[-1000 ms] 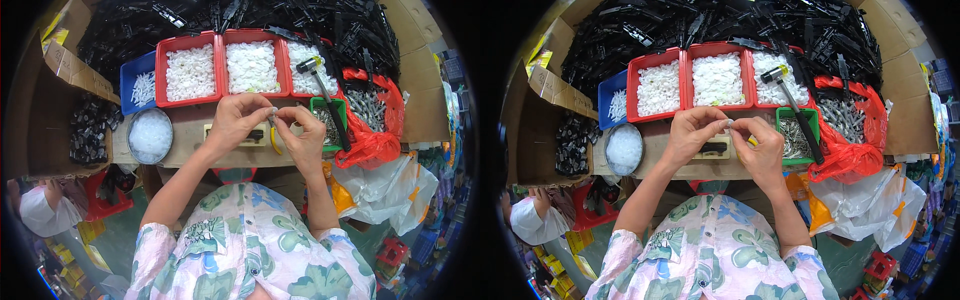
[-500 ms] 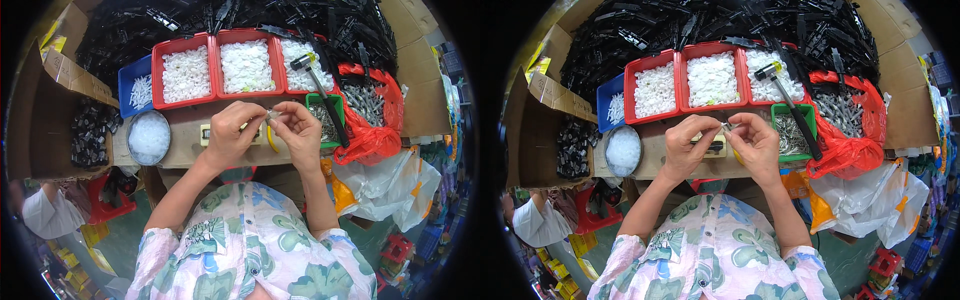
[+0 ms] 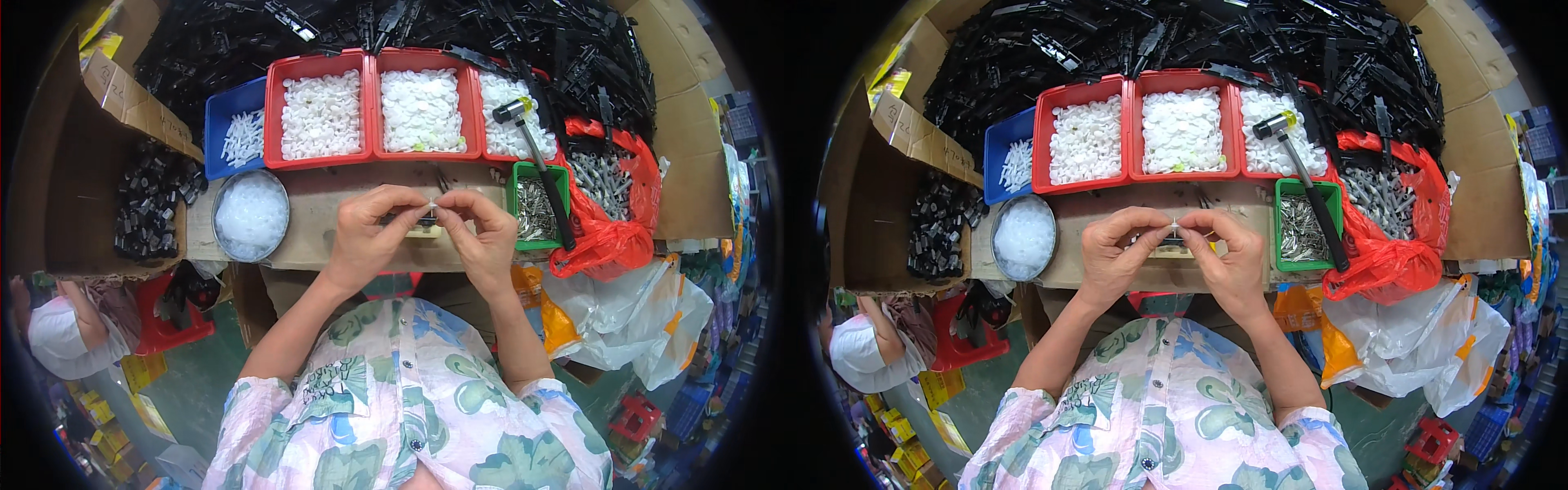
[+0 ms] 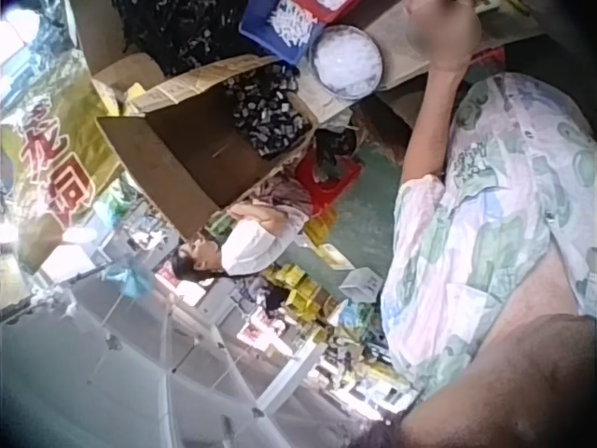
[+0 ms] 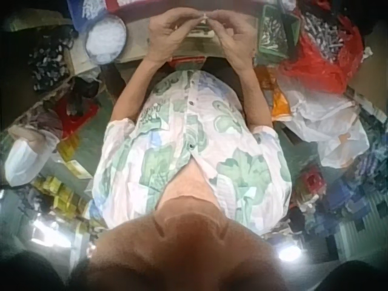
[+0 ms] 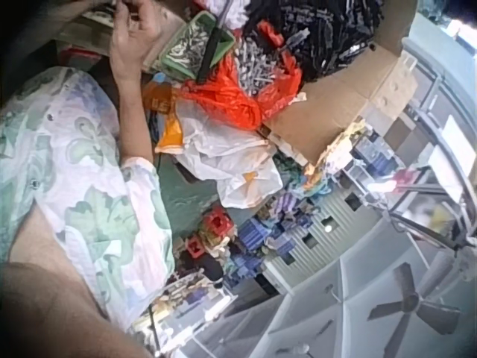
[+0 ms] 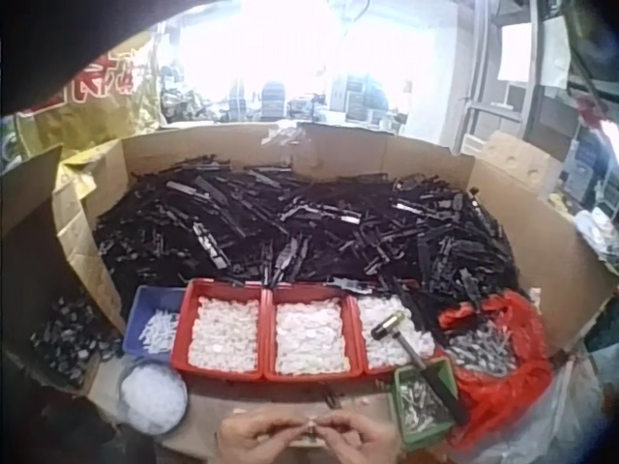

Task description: The person assembles small lock mechanisms at a workbench. They place a white plastic housing into a yellow jig, insert a metal pin, and strike it with a hammer. They then use pliers to trim the pin and remove the assembled unit. This process is repeated with multiple components from nearby bins.

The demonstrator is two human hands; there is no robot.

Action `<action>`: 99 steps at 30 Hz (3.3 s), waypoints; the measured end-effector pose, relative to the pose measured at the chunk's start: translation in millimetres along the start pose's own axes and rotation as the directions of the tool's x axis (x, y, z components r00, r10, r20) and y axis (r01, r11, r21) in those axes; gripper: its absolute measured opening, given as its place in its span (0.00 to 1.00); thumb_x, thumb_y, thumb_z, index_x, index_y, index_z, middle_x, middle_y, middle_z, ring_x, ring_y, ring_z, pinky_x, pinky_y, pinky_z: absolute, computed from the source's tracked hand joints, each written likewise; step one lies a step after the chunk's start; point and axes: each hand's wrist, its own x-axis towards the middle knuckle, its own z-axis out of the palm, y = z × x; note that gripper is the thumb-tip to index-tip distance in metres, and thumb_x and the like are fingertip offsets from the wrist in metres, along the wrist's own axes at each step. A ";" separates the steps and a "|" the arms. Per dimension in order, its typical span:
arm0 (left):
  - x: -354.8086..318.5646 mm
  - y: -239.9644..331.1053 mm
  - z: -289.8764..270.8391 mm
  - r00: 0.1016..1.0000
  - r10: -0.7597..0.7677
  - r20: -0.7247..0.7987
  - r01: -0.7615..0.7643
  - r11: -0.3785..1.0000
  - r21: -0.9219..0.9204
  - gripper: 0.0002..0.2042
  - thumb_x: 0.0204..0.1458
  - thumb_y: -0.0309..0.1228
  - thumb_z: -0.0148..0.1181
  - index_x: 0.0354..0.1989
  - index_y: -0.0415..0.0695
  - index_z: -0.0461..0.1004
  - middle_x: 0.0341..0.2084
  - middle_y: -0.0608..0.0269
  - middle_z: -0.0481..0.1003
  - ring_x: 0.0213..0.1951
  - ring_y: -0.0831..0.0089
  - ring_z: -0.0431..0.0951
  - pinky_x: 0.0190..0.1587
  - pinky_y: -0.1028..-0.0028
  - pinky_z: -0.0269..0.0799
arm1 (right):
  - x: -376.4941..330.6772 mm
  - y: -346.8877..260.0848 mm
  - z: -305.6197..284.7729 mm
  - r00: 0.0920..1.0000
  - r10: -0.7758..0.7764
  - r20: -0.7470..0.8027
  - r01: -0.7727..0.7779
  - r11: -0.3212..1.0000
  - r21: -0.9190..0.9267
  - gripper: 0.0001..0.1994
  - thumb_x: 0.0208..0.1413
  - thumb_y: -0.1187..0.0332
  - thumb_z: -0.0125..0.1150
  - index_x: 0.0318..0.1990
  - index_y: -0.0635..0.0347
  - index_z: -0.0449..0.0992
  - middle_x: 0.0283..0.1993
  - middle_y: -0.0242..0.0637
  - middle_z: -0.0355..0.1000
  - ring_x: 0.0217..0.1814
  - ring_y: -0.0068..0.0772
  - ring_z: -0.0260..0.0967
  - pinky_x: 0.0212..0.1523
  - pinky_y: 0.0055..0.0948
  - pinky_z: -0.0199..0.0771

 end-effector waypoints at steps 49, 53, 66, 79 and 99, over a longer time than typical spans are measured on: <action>-57.7 -44.4 -29.8 0.840 0.399 0.366 -0.481 0.239 0.843 0.19 0.47 0.30 0.69 0.48 0.39 0.80 0.18 0.68 0.66 0.25 0.69 0.68 0.32 0.68 0.63 | 4.3 32.4 38.6 0.873 -0.396 0.285 0.486 0.757 -0.437 0.06 0.50 0.75 0.65 0.36 0.61 0.78 0.40 0.37 0.71 0.48 0.42 0.69 0.46 0.39 0.66; -59.6 -42.3 -32.3 0.843 0.399 0.361 -0.487 0.280 0.827 0.20 0.47 0.31 0.68 0.51 0.39 0.79 0.19 0.68 0.66 0.26 0.69 0.68 0.35 0.67 0.65 | 4.3 31.1 39.6 0.880 -0.385 0.279 0.473 0.767 -0.433 0.06 0.50 0.75 0.65 0.36 0.61 0.78 0.40 0.36 0.72 0.47 0.41 0.69 0.46 0.39 0.66; -63.2 -45.9 -28.8 0.857 0.363 0.365 -0.465 0.241 0.852 0.21 0.47 0.30 0.67 0.51 0.37 0.78 0.19 0.67 0.67 0.26 0.68 0.68 0.38 0.65 0.66 | 6.7 28.0 44.7 0.901 -0.349 0.258 0.432 0.775 -0.462 0.05 0.49 0.77 0.65 0.34 0.61 0.77 0.38 0.36 0.72 0.46 0.43 0.69 0.45 0.41 0.66; -62.6 -39.6 -29.1 0.866 0.340 0.366 -0.461 0.260 0.849 0.20 0.47 0.29 0.67 0.50 0.36 0.78 0.19 0.66 0.68 0.26 0.68 0.69 0.39 0.65 0.67 | 8.9 27.2 40.8 0.889 -0.344 0.302 0.450 0.775 -0.443 0.09 0.49 0.76 0.65 0.39 0.62 0.80 0.39 0.37 0.72 0.47 0.42 0.69 0.44 0.40 0.67; -64.0 -40.5 -25.5 0.884 0.353 0.305 -0.426 0.342 0.838 0.20 0.47 0.27 0.67 0.50 0.36 0.78 0.18 0.67 0.65 0.24 0.70 0.67 0.38 0.67 0.66 | 14.9 29.4 43.8 0.891 -0.344 0.298 0.441 0.815 -0.377 0.06 0.46 0.78 0.66 0.33 0.61 0.78 0.37 0.36 0.73 0.44 0.41 0.70 0.43 0.39 0.67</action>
